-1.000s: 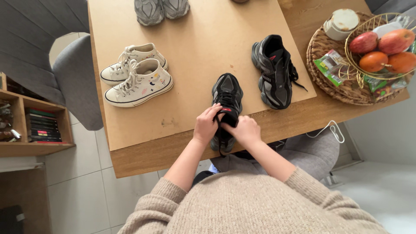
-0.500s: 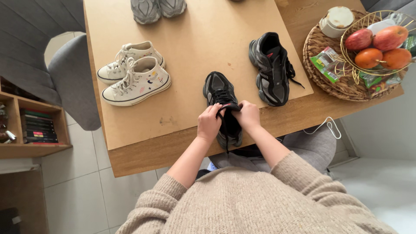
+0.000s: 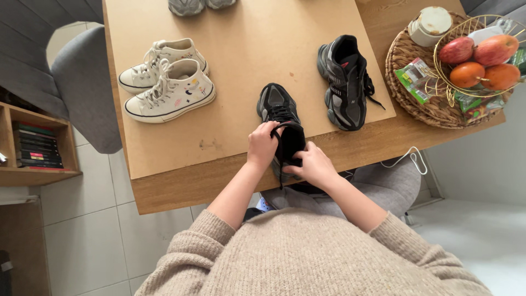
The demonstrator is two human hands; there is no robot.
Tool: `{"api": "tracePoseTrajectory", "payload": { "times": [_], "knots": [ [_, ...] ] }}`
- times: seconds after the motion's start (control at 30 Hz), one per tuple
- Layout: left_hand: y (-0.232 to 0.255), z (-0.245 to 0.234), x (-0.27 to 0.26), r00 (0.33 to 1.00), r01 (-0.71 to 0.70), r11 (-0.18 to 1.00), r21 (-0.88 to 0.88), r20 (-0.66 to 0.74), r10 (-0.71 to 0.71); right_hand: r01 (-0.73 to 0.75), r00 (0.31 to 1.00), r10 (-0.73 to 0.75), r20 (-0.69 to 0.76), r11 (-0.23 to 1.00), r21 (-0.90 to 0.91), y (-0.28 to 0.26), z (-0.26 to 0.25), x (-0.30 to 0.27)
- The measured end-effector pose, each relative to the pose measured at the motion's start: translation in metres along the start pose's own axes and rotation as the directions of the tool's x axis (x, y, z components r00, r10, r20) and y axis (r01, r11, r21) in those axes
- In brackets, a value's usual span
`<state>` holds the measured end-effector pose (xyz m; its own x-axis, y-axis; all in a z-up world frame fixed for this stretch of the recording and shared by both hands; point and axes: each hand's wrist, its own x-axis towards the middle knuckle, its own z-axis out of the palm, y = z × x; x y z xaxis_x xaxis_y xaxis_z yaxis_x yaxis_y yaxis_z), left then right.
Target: The person removes the laces from a pair of black sneakers and then re-laces them one at a time, threading the laces through the eyelets and tying them off. The shoes remain on the table throughout the process.
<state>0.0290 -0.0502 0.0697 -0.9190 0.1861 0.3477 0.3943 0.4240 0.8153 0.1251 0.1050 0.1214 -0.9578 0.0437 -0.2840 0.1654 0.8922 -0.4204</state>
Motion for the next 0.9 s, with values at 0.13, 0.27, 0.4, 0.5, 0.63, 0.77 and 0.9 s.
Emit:
{"api": "tracePoseTrajectory", "payload": {
  "times": [0.13,0.27,0.4,0.5,0.63,0.77,0.9],
  "knots": [
    [-0.005,0.0,0.0,1.0,0.007,1.0,0.022,0.012,-0.007,0.151,0.988,-0.136,-0.07,0.934,0.325,0.017,0.008,0.008],
    [-0.008,-0.004,-0.007,0.997,-0.078,0.997,-0.018,-0.003,0.078,0.141,0.979,-0.036,-0.202,0.832,0.537,0.04,-0.005,0.004],
    [-0.01,-0.008,-0.014,0.985,-0.173,0.985,-0.023,0.006,0.173,-0.001,0.954,0.3,0.021,-0.067,0.998,0.053,-0.071,0.01],
    [-0.011,-0.008,-0.017,0.984,-0.176,0.984,0.012,0.038,0.176,0.109,0.991,-0.027,-0.131,-0.413,0.904,0.054,-0.124,0.027],
    [-0.012,-0.007,-0.011,0.982,-0.173,0.984,0.047,0.085,0.168,0.41,0.838,-0.444,-0.318,0.129,0.903,0.047,-0.158,0.042],
    [-0.012,-0.009,-0.011,0.97,-0.226,0.973,0.054,0.098,0.22,0.33,0.919,-0.345,-0.191,0.938,-0.107,0.042,-0.155,0.055],
    [-0.005,-0.017,-0.008,0.956,-0.263,0.964,0.026,0.145,0.257,0.404,0.889,-0.421,-0.18,0.906,-0.124,0.041,-0.147,0.074]
  ]
}}
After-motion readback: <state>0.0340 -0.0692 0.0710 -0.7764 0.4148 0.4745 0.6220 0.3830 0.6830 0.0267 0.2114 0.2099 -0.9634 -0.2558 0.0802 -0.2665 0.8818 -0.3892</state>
